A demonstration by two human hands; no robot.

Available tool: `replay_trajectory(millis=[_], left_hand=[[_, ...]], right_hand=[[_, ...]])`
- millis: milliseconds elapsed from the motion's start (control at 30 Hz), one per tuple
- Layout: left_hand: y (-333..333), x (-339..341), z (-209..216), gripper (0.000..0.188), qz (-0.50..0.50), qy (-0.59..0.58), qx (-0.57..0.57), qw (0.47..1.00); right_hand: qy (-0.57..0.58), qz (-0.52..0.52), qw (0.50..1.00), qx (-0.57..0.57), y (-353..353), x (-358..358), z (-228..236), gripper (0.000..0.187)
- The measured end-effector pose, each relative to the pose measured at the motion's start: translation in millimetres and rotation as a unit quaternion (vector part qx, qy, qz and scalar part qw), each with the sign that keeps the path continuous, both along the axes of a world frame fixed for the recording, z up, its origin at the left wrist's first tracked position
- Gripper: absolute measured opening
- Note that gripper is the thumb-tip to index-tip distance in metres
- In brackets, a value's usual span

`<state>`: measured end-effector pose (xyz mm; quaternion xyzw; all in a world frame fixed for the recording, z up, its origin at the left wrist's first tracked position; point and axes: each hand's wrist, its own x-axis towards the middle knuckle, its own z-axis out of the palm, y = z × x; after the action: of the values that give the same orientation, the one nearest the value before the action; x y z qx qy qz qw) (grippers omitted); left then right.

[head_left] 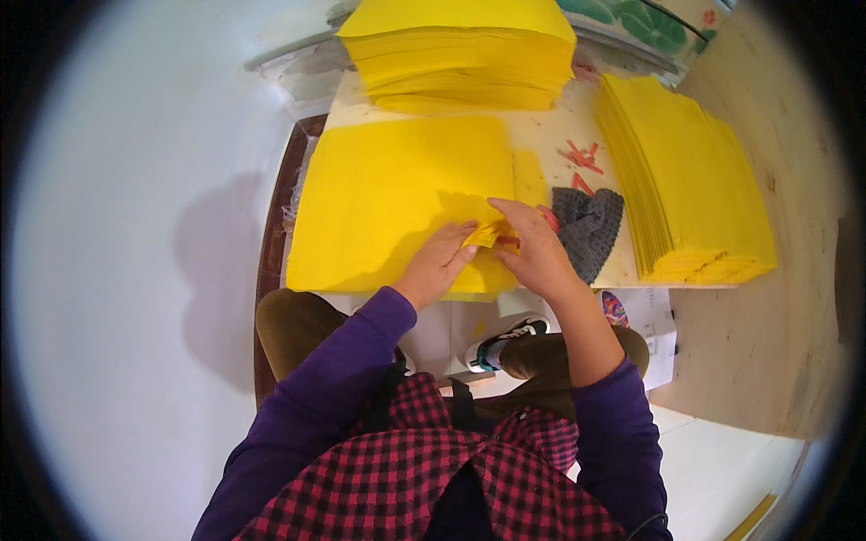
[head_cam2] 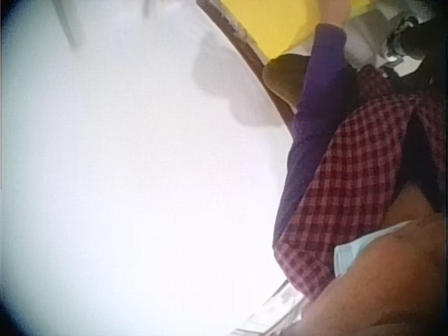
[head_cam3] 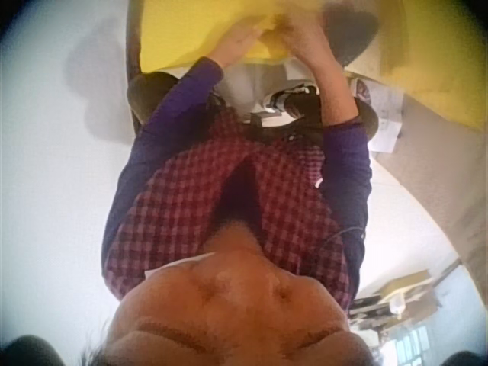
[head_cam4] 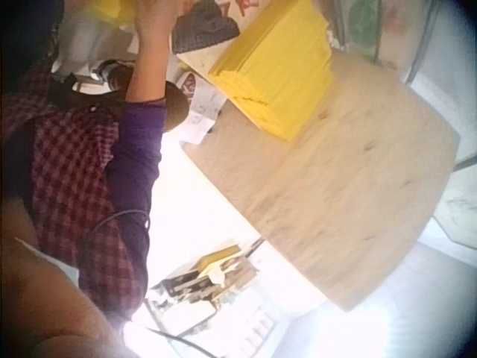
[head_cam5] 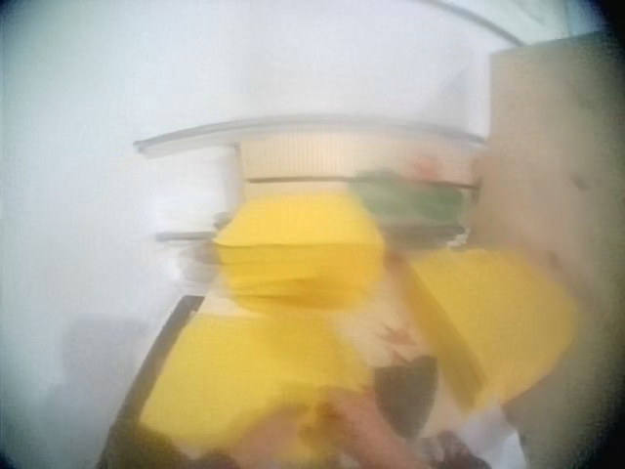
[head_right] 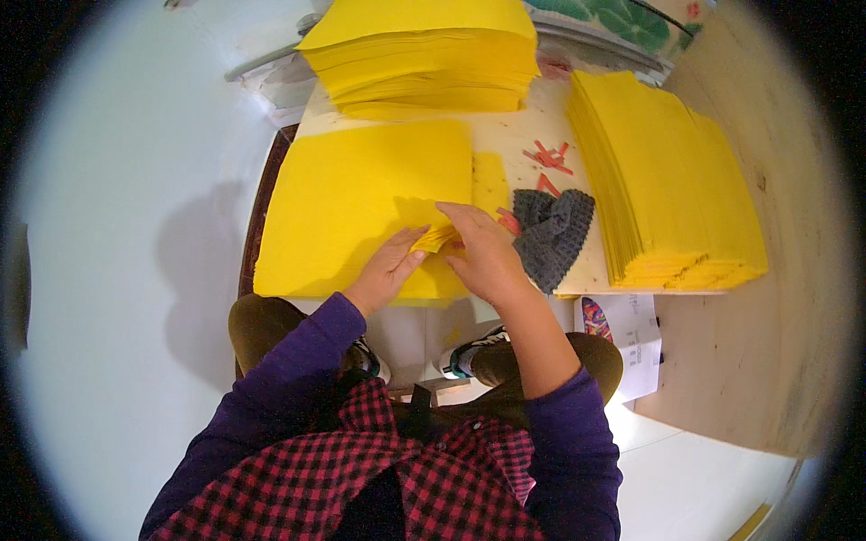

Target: The person folds large yellow sheets by hand on a low table, repeatedly folding each sheet in half and then into thirds, then stacking the folded sheets on the right side of the table.

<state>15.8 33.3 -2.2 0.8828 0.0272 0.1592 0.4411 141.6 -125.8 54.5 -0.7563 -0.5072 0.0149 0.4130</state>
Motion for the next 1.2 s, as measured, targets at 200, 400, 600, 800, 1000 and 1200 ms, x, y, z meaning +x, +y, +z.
replay_trajectory(millis=[200,400,600,800,1000,1200], left_hand=[[3,1,0,0.045,-0.042,0.020,0.010,0.999],[0,0,4,0.042,-0.047,0.000,0.078,0.996],[-1,0,2,0.045,-0.046,0.002,0.094,0.994],[0,1,0,0.042,-0.050,0.011,0.112,0.992],[2,2,0,0.046,-0.051,0.018,0.130,0.990],[2,3,-1,0.045,-0.051,0.018,0.133,0.990]], right_hand=[[0.028,0.035,0.997,-0.060,21,10,-10,0.039],[-0.001,0.059,0.996,-0.067,14,11,-11,0.026],[-0.023,0.065,0.995,-0.071,10,4,-10,0.029],[-0.097,0.090,0.988,-0.079,8,2,-3,0.030],[-0.057,0.112,0.979,-0.163,7,6,1,0.022],[-0.064,0.160,0.976,-0.131,9,10,1,0.016]])
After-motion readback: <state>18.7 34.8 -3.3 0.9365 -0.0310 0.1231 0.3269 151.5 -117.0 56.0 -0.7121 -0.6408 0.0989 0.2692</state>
